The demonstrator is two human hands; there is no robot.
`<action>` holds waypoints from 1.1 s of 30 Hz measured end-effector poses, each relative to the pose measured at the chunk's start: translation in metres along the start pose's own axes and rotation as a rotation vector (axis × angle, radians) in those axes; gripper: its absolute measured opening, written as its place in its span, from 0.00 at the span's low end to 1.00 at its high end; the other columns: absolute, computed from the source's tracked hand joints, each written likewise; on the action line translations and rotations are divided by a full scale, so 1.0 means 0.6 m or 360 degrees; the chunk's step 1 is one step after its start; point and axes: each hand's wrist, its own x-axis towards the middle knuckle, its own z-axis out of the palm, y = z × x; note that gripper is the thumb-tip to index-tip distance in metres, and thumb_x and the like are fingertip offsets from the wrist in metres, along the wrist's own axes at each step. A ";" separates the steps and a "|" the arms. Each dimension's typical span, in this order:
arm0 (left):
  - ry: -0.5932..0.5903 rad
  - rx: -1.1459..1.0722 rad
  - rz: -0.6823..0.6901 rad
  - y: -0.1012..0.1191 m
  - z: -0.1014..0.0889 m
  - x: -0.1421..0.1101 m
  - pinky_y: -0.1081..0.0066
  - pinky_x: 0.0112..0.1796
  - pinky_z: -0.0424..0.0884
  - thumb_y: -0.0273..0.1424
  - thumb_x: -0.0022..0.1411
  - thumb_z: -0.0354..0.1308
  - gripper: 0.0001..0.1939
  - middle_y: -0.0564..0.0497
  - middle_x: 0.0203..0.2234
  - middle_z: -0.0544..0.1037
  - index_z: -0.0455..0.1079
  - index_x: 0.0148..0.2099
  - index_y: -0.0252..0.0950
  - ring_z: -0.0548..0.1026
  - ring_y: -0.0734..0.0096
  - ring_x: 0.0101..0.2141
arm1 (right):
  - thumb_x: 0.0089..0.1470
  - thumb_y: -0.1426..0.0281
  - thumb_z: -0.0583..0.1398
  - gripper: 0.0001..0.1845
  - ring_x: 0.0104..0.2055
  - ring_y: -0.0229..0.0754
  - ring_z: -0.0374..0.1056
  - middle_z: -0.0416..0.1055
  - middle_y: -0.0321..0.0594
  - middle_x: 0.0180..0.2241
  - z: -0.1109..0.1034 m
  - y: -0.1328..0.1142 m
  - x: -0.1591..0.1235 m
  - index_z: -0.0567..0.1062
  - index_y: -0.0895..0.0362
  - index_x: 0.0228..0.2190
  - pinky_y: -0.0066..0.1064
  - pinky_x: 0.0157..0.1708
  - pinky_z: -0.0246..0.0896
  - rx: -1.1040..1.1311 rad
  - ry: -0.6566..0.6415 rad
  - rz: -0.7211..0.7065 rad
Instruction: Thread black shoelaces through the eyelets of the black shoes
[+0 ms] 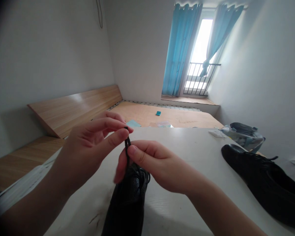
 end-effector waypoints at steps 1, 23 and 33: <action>-0.0039 -0.0006 -0.0014 0.000 -0.002 0.001 0.71 0.43 0.67 0.35 0.59 0.59 0.06 0.53 0.36 0.75 0.76 0.36 0.41 0.72 0.68 0.41 | 0.64 0.60 0.49 0.18 0.27 0.36 0.63 0.62 0.32 0.21 0.000 -0.002 -0.002 0.67 0.57 0.28 0.33 0.35 0.63 0.0117 -0.0034 0.0017; -0.1621 0.0854 -0.0497 -0.058 -0.016 -0.006 0.72 0.36 0.67 0.32 0.53 0.53 0.15 0.52 0.36 0.80 0.73 0.43 0.42 0.75 0.64 0.35 | 0.64 0.66 0.47 0.15 0.26 0.35 0.58 0.64 0.32 0.23 -0.013 -0.016 -0.010 0.66 0.55 0.27 0.27 0.26 0.50 -0.1418 -0.0190 0.0434; -0.1564 0.0959 -0.0594 -0.049 -0.008 -0.021 0.73 0.26 0.66 0.43 0.47 0.64 0.14 0.53 0.28 0.79 0.78 0.35 0.42 0.75 0.63 0.28 | 0.64 0.61 0.48 0.17 0.30 0.34 0.59 0.62 0.33 0.27 0.021 0.035 0.015 0.64 0.57 0.27 0.26 0.31 0.58 -0.0472 -0.0010 0.0306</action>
